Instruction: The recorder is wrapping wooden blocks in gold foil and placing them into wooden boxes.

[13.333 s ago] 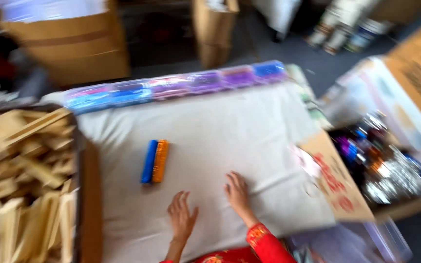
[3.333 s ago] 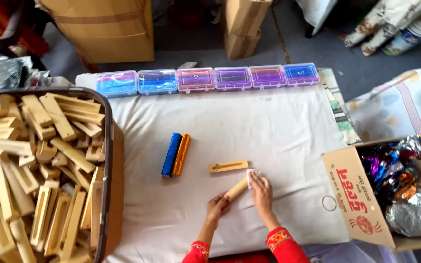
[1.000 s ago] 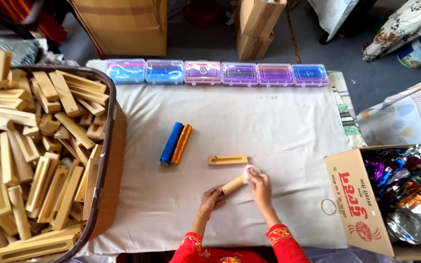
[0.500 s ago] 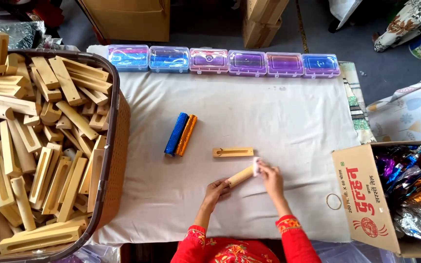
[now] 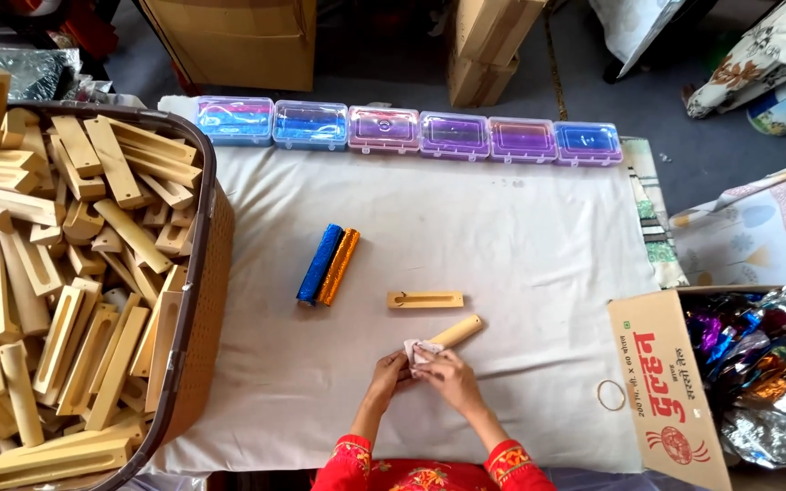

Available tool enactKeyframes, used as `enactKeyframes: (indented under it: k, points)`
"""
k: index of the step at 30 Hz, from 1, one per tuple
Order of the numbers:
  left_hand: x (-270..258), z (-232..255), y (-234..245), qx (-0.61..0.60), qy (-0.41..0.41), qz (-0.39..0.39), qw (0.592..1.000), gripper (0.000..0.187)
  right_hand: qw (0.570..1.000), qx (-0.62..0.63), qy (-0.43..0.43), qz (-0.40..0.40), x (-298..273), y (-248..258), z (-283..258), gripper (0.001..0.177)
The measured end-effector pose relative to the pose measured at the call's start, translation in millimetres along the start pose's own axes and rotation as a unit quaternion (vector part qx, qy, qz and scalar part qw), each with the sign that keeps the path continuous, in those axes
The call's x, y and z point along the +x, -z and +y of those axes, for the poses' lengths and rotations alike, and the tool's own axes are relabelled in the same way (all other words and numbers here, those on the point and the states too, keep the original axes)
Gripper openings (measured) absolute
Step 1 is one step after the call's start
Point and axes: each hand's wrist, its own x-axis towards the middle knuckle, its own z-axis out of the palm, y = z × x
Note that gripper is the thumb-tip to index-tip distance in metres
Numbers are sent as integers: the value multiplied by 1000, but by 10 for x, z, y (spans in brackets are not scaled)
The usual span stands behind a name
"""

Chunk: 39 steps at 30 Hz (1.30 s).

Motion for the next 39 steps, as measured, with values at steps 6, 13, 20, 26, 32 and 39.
enactKeyframes:
  k: [6, 13, 20, 26, 32, 39]
  points:
    - [-228, 173, -138, 32, 17, 19, 999, 44, 964, 223, -125, 76, 14, -89, 639, 25]
    - [-181, 124, -95, 64, 9, 20, 998, 43, 972, 40, -161, 168, -56, 64, 370, 35]
    - [-112, 110, -45, 29, -6, -4, 1000, 40, 997, 22, -16, 78, -48, 121, -142, 51]
    - [-273, 263, -193, 87, 6, 33, 996, 44, 971, -127, -98, 178, 206, 717, 317, 39]
    - [-190, 19, -226, 145, -59, 98, 983, 41, 973, -6, -145, 177, 37, 475, 738, 42]
    - [-746, 614, -850, 336, -196, 131, 912, 31, 940, 12, -212, 268, 214, 576, 628, 40]
